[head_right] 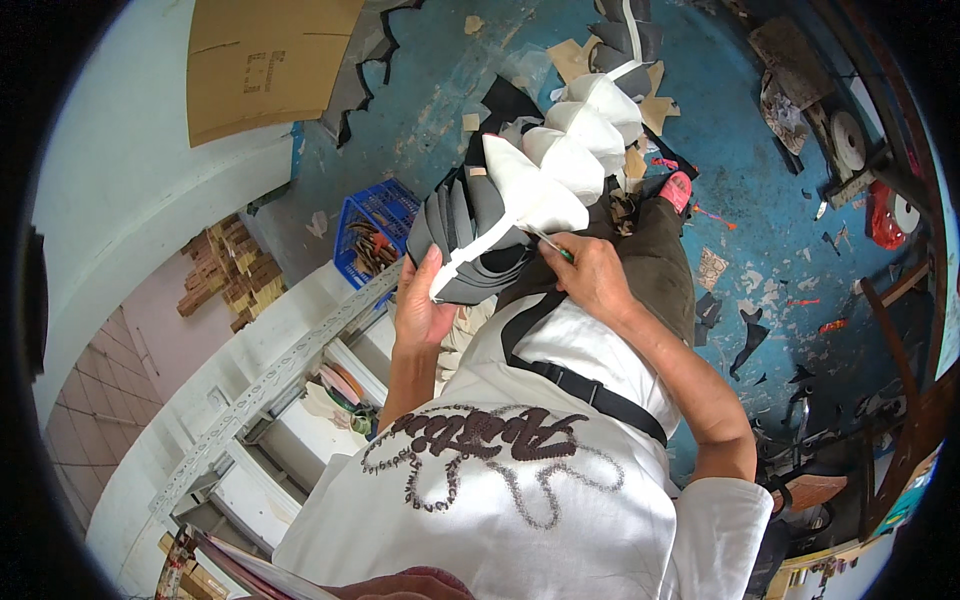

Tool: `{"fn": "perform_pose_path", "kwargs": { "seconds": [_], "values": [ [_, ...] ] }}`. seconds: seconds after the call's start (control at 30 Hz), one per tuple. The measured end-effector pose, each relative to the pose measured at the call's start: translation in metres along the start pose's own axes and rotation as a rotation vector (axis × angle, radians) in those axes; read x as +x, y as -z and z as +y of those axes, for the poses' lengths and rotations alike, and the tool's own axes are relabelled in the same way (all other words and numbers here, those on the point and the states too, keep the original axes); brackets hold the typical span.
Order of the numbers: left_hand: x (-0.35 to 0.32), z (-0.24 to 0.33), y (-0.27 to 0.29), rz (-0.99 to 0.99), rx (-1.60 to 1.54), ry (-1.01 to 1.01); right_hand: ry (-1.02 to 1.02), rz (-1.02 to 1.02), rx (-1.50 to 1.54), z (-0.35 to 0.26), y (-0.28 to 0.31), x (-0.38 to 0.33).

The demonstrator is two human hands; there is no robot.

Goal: The recorder is inspecting and organizing various components of athletic shoes in a workshop environment.

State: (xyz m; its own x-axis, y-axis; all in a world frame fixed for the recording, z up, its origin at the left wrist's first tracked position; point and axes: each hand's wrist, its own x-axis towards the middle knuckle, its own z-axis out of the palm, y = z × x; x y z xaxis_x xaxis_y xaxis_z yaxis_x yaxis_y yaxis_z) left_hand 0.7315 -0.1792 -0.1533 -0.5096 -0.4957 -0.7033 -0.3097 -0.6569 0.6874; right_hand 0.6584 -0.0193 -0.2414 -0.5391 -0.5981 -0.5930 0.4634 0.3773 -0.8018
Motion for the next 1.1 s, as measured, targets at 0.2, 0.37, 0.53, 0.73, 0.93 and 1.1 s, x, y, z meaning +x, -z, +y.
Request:
{"fn": "perform_pose_path", "kwargs": {
  "seconds": [0.2,0.37,0.53,0.73,0.93,1.1],
  "values": [
    [-0.002,-0.017,0.029,-0.092,-0.220,0.262,0.361,0.143,0.076,-0.010,-0.005,0.010],
    [-0.006,-0.026,0.047,-0.152,-0.418,0.378,-0.032,-0.277,0.487,-0.020,0.011,0.001],
    [-0.007,-0.012,0.032,-0.278,-0.249,0.327,0.539,0.066,0.038,-0.031,0.011,-0.004],
    [-0.016,0.005,-0.007,-0.231,0.089,0.070,0.755,0.216,-0.281,-0.033,0.013,-0.005],
    [-0.015,0.011,-0.009,-0.301,-0.159,0.163,0.583,0.003,0.068,-0.026,0.006,-0.007],
    [-0.010,0.005,0.002,-0.341,-0.426,0.252,0.512,0.024,0.174,-0.017,0.004,-0.017]
  ]
}}
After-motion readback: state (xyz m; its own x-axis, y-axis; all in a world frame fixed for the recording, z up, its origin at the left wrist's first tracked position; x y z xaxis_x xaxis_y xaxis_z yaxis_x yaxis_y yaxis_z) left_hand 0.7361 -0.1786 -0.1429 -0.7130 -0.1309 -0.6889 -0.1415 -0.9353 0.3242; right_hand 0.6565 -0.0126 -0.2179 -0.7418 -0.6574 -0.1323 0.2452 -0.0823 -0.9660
